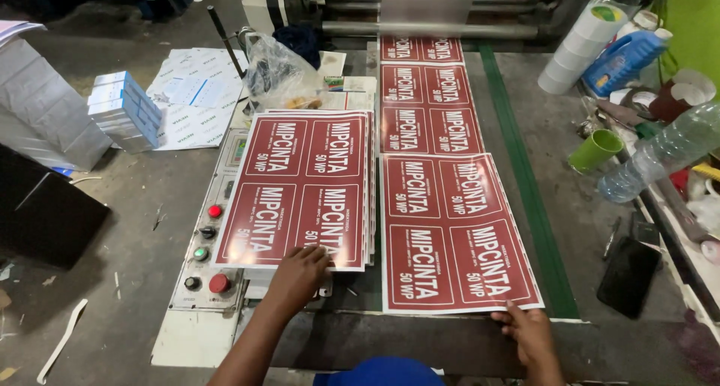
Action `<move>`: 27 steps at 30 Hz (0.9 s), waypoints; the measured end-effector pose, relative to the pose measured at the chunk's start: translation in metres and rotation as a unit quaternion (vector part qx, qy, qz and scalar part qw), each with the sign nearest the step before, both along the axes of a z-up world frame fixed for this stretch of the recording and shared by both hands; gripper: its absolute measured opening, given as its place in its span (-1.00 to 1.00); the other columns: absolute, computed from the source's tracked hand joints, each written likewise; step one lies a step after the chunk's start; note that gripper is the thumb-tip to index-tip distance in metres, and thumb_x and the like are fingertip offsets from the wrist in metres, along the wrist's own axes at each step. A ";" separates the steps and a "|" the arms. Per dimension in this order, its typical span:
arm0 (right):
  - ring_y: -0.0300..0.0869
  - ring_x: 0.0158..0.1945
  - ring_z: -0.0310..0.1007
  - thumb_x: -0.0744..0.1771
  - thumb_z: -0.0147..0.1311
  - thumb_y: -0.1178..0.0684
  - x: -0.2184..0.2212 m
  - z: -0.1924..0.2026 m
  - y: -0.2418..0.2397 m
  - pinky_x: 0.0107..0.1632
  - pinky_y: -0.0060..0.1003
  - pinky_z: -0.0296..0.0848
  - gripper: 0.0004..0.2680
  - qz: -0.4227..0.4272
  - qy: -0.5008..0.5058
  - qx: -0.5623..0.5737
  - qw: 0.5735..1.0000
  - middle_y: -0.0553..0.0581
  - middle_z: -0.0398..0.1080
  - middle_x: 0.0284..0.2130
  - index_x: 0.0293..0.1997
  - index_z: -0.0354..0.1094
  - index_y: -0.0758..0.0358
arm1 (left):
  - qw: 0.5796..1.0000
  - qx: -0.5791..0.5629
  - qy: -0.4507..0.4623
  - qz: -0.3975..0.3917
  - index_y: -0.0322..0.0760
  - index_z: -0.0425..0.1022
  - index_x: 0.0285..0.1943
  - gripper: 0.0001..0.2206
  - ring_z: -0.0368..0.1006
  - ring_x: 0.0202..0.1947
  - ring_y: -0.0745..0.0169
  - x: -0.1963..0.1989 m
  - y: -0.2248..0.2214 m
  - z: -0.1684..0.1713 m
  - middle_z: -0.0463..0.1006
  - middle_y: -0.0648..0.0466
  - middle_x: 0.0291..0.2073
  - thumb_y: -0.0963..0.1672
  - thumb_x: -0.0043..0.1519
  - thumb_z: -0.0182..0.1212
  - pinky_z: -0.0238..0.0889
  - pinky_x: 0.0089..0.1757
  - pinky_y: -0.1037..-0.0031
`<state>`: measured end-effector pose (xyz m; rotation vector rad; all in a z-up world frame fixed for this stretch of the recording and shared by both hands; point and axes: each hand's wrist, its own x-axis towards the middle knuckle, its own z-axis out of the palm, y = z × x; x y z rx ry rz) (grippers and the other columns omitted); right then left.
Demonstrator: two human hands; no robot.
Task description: Sorting and checking printed label sheets on a workbench in a print shop.
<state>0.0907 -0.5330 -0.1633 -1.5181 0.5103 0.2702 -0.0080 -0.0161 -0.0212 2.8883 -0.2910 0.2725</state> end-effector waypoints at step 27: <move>-0.10 -0.13 0.55 0.41 -0.06 0.05 0.058 0.023 0.058 -0.27 -0.25 0.46 -0.61 0.042 -0.004 0.069 0.997 0.30 0.52 0.00 0.46 0.08 0.27 | 0.970 -0.172 -0.111 0.130 -0.25 0.66 -0.24 -0.84 0.62 -0.41 0.24 0.007 0.039 0.033 0.70 0.06 -0.33 -0.07 0.20 0.34 0.51 -0.37 0.39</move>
